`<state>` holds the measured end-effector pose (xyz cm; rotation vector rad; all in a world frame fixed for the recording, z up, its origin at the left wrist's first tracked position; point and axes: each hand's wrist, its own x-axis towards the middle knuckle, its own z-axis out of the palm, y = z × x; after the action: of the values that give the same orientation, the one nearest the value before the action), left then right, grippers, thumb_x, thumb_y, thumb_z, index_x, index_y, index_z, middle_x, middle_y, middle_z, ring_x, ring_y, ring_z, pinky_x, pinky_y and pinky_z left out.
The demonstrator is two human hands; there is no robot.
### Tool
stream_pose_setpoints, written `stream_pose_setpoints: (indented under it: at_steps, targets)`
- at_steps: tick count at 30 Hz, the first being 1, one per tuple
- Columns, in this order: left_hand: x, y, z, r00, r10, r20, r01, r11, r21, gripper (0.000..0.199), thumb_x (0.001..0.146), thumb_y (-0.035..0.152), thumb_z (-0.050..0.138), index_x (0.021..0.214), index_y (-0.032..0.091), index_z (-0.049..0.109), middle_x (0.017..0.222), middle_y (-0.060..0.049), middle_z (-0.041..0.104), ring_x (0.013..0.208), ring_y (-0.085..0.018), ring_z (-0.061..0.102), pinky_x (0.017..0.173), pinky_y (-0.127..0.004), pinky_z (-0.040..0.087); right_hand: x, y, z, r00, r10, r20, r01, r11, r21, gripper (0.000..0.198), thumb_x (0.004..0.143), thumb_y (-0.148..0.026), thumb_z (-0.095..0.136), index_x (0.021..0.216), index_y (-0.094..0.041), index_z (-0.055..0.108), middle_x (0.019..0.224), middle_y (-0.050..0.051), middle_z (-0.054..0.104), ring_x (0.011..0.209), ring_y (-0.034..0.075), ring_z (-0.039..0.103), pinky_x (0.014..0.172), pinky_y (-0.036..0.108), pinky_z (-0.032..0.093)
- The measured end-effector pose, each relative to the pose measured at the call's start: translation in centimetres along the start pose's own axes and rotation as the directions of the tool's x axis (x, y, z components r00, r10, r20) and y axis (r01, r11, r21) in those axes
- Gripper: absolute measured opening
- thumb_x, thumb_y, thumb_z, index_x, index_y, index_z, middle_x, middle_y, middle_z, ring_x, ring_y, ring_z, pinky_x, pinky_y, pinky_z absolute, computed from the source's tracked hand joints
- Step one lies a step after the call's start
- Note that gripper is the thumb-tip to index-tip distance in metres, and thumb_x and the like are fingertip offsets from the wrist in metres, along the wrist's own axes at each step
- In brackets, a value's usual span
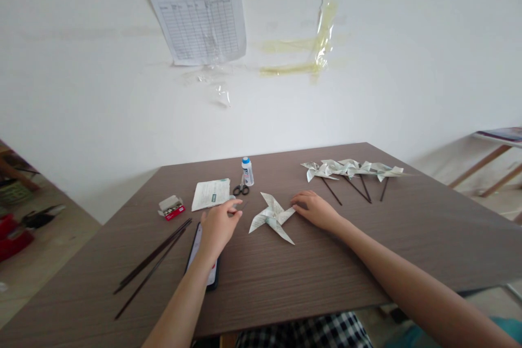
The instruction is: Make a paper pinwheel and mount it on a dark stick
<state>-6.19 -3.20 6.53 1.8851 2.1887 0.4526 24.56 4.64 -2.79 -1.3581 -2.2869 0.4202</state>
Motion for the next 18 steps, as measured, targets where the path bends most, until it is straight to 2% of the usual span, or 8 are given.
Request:
stream_pose_setpoints:
  at_steps: [7, 14, 18]
  targets:
    - [0.6, 2.0, 1.5, 0.996, -0.019, 0.088, 0.014, 0.999, 0.053, 0.03, 0.113, 0.022, 0.073, 0.137, 0.032, 0.087, 0.131, -0.004, 0.093, 0.14, -0.028, 0.081, 0.123, -0.046, 0.054, 0.1, 0.0, 0.0, 1.0, -0.008, -0.002, 0.008, 1.0, -0.003, 0.026, 0.111, -0.025, 0.07, 0.126, -0.024, 0.091, 0.141, 0.013, 0.087, 0.139, 0.035, 0.077, 0.125, 0.048, 0.056]
    - [1.0, 3.0, 2.2, 0.991, 0.002, 0.137, -0.014, 0.996, 0.086, 0.031, 0.112, 0.024, 0.074, 0.138, 0.034, 0.088, 0.135, -0.006, 0.092, 0.145, -0.033, 0.077, 0.135, -0.063, 0.043, 0.1, -0.1, 0.1, 1.0, -0.014, 0.004, 0.014, 1.0, -0.025, 0.026, 0.112, -0.025, 0.069, 0.125, -0.023, 0.091, 0.141, 0.014, 0.087, 0.139, 0.035, 0.077, 0.125, 0.046, 0.055]
    - [1.2, 2.8, 2.6, 0.987, -0.002, 0.159, -0.016, 0.994, 0.108, 0.032, 0.114, 0.024, 0.073, 0.141, 0.034, 0.087, 0.137, -0.008, 0.091, 0.147, -0.035, 0.076, 0.138, -0.067, 0.039, 0.1, 0.0, 0.1, 1.0, -0.021, -0.001, 0.021, 1.0, -0.023, 0.025, 0.112, -0.026, 0.07, 0.124, -0.024, 0.091, 0.14, 0.013, 0.087, 0.137, 0.034, 0.077, 0.124, 0.048, 0.056]
